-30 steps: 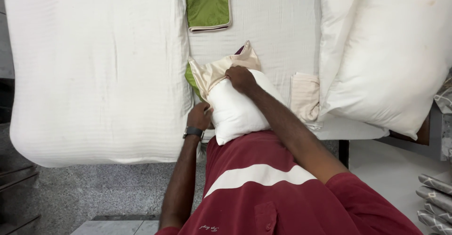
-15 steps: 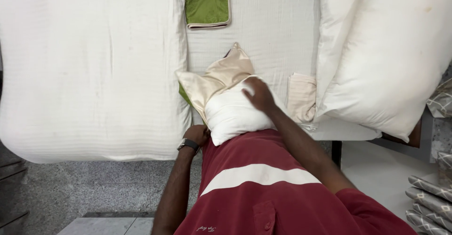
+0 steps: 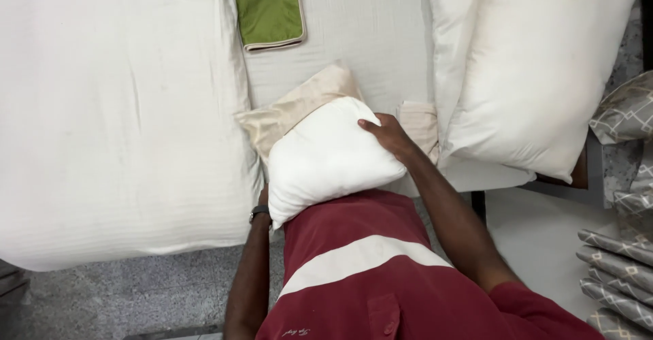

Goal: The person removes a pillow from a white pillowcase and folds the case. They then fold a white towel and place it on the bed. Finally, the person inserts a pillow into a green and purple pillowcase and adjusts it on the bed.

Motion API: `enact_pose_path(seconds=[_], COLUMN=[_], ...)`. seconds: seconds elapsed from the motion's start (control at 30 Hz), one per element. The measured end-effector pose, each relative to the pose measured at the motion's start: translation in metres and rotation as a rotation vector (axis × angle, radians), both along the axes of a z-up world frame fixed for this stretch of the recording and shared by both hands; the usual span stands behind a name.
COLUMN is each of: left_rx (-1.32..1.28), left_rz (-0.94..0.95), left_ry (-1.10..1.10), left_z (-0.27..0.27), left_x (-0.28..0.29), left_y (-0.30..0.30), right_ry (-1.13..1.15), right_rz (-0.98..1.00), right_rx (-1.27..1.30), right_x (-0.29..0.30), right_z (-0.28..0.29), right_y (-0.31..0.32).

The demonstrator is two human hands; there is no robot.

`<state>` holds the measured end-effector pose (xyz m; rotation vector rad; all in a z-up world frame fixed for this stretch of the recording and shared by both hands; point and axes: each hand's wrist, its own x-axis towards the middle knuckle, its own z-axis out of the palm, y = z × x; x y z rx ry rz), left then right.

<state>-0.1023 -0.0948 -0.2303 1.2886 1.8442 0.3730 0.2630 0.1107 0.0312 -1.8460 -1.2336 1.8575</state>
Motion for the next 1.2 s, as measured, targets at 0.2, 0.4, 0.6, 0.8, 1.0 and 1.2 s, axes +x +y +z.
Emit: enact_pose_path(seconds=[0.2,0.4,0.6,0.8,1.0,1.2], left_rx=[0.062,0.124,0.088,0.480,0.425,0.580], left_rz=[0.374,0.159,0.023,-0.140,-0.344,-0.093], left_ry=[-0.175,-0.562,0.190,0.118,-0.251,-0.090], left_z=[0.143,0.218,0.243,0.209,0.230,0.234], left_x=[0.011,0.068,0.084,0.054,0.067,0.126], left_y=[0.059,0.139,0.174,0.169,0.159,0.152], right_ry=[-0.130,-0.142,0.466,-0.320,-0.358,-0.340], right_rz=[0.194,0.664,0.852,0.338,0.220,0.147], right_rx=[0.312,0.400,0.187,1.203,1.034,1.046], right_x=[-0.019,-0.082,-0.106,-0.098,-0.086,-0.058], right_z=[0.055,0.041,-0.024,0.021,-0.019,-0.047], right_y=[-0.032,-0.038,-0.044,-0.001,0.021,0.027])
